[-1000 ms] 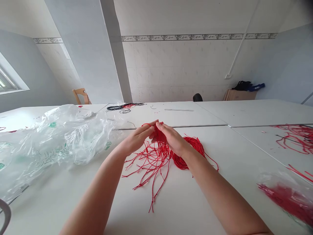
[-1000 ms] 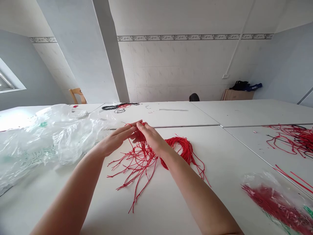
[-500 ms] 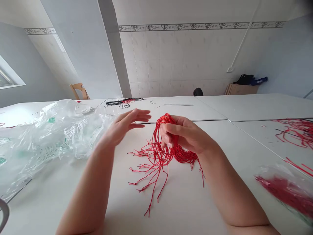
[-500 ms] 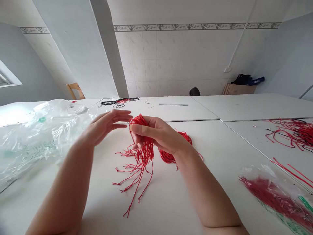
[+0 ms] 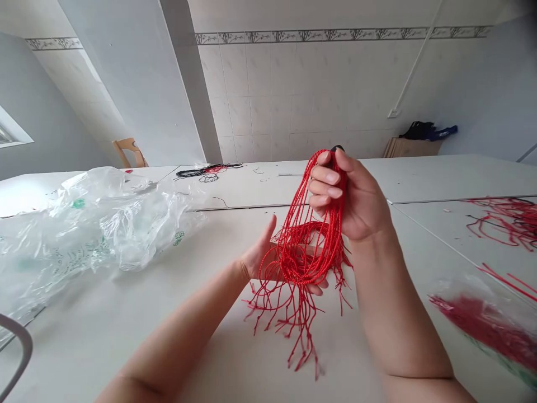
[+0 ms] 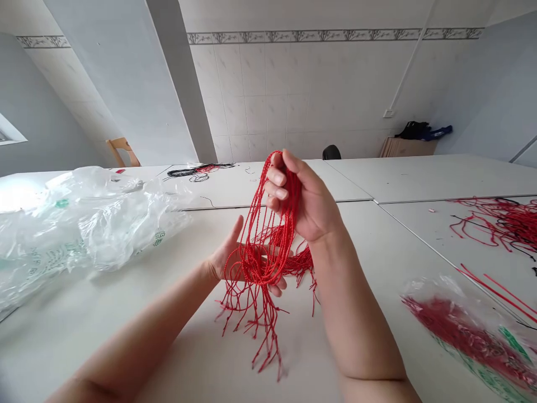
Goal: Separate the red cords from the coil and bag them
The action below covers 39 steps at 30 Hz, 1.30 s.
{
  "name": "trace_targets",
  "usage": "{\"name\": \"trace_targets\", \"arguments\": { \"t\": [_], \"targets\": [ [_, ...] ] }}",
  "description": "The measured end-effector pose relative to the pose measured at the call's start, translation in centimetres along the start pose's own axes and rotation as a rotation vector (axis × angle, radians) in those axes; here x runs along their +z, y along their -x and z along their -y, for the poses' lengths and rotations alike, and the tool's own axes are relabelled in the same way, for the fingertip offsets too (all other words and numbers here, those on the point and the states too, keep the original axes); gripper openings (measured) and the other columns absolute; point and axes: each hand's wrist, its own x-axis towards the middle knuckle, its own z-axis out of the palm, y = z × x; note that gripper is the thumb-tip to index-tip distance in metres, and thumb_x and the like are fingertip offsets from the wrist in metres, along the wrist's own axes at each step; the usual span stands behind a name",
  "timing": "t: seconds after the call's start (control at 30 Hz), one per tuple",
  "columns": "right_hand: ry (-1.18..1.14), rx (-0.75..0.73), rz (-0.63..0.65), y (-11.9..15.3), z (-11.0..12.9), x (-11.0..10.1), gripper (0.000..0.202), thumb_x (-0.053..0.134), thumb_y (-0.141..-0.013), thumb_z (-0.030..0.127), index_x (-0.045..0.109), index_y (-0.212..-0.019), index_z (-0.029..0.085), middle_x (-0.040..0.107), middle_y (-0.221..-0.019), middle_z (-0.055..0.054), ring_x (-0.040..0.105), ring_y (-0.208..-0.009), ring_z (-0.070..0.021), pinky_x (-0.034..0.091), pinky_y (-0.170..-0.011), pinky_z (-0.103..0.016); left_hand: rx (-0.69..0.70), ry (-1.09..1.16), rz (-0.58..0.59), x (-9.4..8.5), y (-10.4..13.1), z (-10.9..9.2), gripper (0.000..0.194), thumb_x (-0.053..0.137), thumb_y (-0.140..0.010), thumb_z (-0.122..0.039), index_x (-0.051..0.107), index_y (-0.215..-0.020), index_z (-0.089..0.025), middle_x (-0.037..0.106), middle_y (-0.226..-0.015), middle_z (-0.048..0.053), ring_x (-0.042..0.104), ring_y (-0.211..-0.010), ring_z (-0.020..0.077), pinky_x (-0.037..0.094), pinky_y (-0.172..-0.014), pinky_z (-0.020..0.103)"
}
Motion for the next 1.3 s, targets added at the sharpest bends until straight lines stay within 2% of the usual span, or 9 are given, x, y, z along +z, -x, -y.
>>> {"name": "trace_targets", "arguments": {
  "t": [0.13,0.23,0.33,0.43,0.57,0.67,0.83,1.07,1.3],
  "targets": [
    [-0.033,-0.055,-0.099,-0.4,0.6,-1.4,0.03,0.069,-0.093,0.054,0.07,-0.087,0.025,0.045,-0.067,0.007,0.036,-0.054,-0.004,0.041,-0.055,-0.022,0.055,-0.12,-0.012,-0.4,0.2,0.3,0.122,0.022,-0.068,-0.107,0.065,-0.135,-0.014,0.072,-0.111,0.021,0.064,-0.123,0.0442,0.043,-0.105,0.062],
    [-0.037,-0.094,-0.169,-0.6,0.9,-2.2,0.025,0.065,-0.096,0.047,0.071,-0.089,0.025,0.046,-0.066,0.009,0.034,-0.052,-0.0016,0.038,-0.055,-0.021,0.105,-0.157,0.059,-0.7,0.2,0.7,0.104,0.05,-0.066,-0.102,0.067,-0.124,-0.018,0.066,-0.085,0.009,0.069,-0.112,0.0401,0.046,-0.103,0.06],
    [-0.037,-0.119,-0.219,-0.6,1.2,-2.8,0.021,0.061,-0.099,0.04,0.072,-0.089,0.025,0.044,-0.064,0.01,0.03,-0.05,-0.0007,0.034,-0.054,-0.019,0.128,-0.126,0.059,-0.4,0.3,0.5,0.069,0.079,-0.068,-0.081,0.065,-0.097,-0.02,0.051,-0.071,-0.002,0.071,-0.081,0.0269,0.055,-0.089,0.049],
    [-0.082,-0.176,-0.223,-0.7,1.4,-3.6,0.015,0.063,-0.098,0.034,0.071,-0.087,0.026,0.038,-0.061,0.01,0.024,-0.048,-0.0025,0.03,-0.05,-0.021,0.053,-0.19,-0.019,0.0,0.9,-0.6,0.052,0.087,-0.076,-0.061,0.056,-0.082,-0.019,0.043,-0.071,-0.005,0.049,-0.055,0.0101,0.052,-0.064,0.031],
    [-0.16,-0.237,-0.229,-1.1,1.3,-5.4,0.012,0.064,-0.095,0.029,0.069,-0.084,0.027,0.035,-0.059,0.008,0.025,-0.047,-0.0069,0.031,-0.047,-0.025,0.037,-0.435,-0.188,0.4,3.4,-3.5,0.041,0.074,-0.091,-0.058,0.066,-0.094,-0.017,0.038,-0.071,-0.005,0.025,-0.053,0.0074,0.037,-0.053,0.027],
    [-0.263,-0.222,-0.307,-1.9,0.7,-6.9,0.01,0.064,-0.09,0.023,0.066,-0.081,0.027,0.038,-0.058,0.007,0.028,-0.047,-0.01,0.035,-0.045,-0.027,0.081,-0.693,-0.423,0.6,6.5,-6.0,0.044,0.067,-0.098,-0.054,0.068,-0.126,-0.02,0.03,-0.068,-0.007,0.027,-0.056,0.0108,0.035,-0.052,0.026],
    [-0.51,-0.123,-0.407,-3.5,-1.0,-7.2,0.013,0.06,-0.085,0.012,0.059,-0.077,0.023,0.044,-0.059,0.007,0.029,-0.044,-0.007,0.038,-0.044,-0.022,0.081,-0.987,-0.674,1.9,10.9,-8.7,0.037,0.06,-0.1,-0.051,0.074,-0.114,-0.021,0.034,-0.066,-0.004,0.038,-0.056,0.013,0.044,-0.054,0.027],
    [-0.366,-0.003,-0.167,-2.9,-4.8,-0.3,0.022,0.078,-0.08,0.028,0.068,-0.098,0.024,0.056,-0.071,0.007,0.046,-0.055,-0.0068,0.043,-0.051,-0.02,-0.082,-1.198,-0.788,4.0,11.2,-7.7,0.038,0.052,-0.102,-0.053,0.075,-0.099,-0.024,0.048,-0.07,0.001,0.047,-0.055,0.0136,0.036,-0.042,0.021],
    [0.231,0.301,0.447,0.9,-7.7,4.6,0.033,0.078,-0.088,0.057,0.069,-0.095,0.026,0.071,-0.094,-0.002,0.065,-0.088,-0.0208,0.053,-0.085,-0.035,-0.078,-1.289,-0.656,4.5,10.9,-6.9,0.036,0.047,-0.104,-0.047,0.068,-0.089,-0.022,0.056,-0.077,0.003,0.049,-0.061,0.0149,0.043,-0.049,0.024]
  ]
}}
